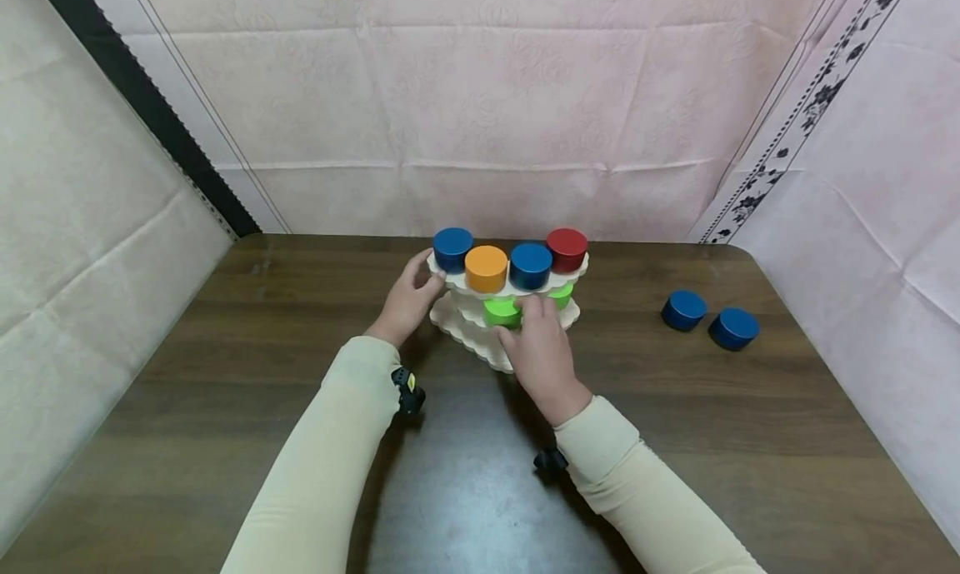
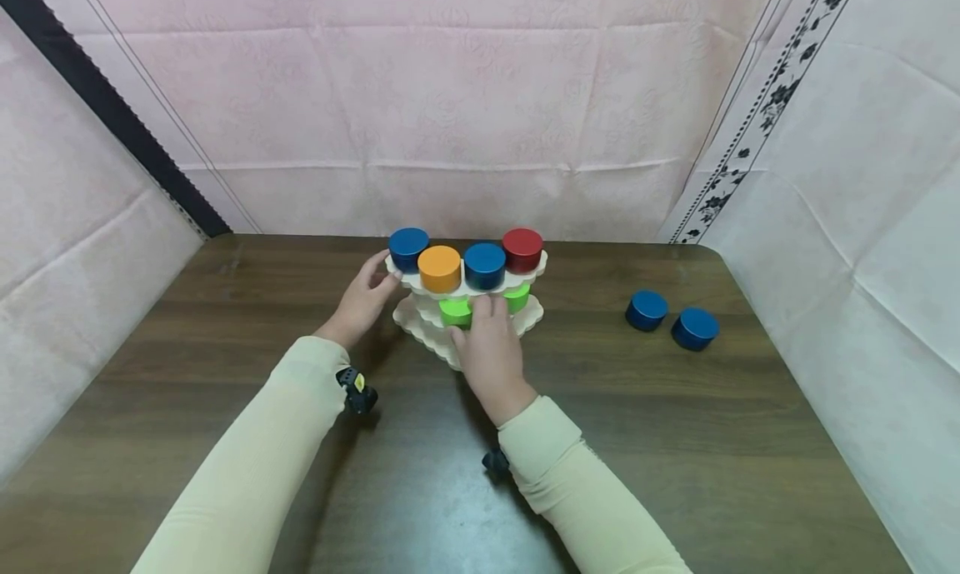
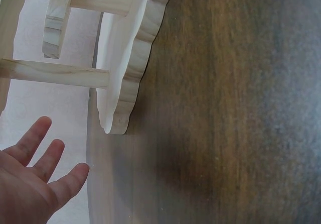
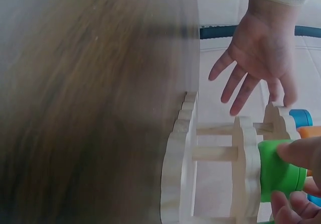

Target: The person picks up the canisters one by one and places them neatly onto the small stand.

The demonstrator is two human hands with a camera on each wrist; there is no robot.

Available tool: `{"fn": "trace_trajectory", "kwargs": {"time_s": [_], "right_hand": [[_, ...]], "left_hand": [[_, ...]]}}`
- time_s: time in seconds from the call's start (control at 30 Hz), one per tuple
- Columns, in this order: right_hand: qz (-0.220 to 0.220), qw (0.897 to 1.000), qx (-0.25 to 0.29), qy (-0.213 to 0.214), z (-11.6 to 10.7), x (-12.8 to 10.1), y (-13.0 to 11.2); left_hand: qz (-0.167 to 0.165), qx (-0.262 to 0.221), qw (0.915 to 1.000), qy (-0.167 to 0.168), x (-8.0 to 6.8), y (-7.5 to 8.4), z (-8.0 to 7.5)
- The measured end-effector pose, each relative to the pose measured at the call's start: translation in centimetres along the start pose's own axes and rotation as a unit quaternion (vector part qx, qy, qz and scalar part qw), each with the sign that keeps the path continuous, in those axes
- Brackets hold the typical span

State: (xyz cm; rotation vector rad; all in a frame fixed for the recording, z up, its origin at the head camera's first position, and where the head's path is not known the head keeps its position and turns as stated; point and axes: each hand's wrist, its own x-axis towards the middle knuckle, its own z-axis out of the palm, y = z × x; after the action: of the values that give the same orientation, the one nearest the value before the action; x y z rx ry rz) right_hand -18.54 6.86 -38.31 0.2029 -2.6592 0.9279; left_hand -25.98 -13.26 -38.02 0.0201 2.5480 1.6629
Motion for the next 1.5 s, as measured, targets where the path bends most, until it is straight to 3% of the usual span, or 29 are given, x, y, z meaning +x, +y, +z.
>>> {"fn": "trace_trajectory", "kwargs": {"time_s": [0.33, 0.6, 0.87, 1.3, 1.5], "right_hand": [[-0.018, 1.000, -0.014, -0.001, 0.5, 0.1, -0.2], [-0.047, 0.999, -0.011, -0.008, -0.6, -0.2, 0.6], [-0.077, 0.995, -0.061, -0.001, -2.3, -0.4, 2.8], [-0.059, 0.993, -0.102, -0.031, -5.2, -0.1, 6.6], [-0.053, 0.990, -0.130, -0.025, -6.5, 0.4, 8.6]], "left_hand": [[0.007, -0.005, 1.0000, -0.003, 0.0, 0.2, 0.1], [0.008, -0.013, 0.9999, -0.005, -0.1, 0.3, 0.0], [0.000, -0.007, 1.0000, -0.003, -0.2, 0.1, -0.1], [0.000, -0.008, 1.0000, -0.005, 0.0, -0.3, 0.0], [0.004, -0.004, 1.0000, -0.003, 0.0, -0.4, -0.1]]}}
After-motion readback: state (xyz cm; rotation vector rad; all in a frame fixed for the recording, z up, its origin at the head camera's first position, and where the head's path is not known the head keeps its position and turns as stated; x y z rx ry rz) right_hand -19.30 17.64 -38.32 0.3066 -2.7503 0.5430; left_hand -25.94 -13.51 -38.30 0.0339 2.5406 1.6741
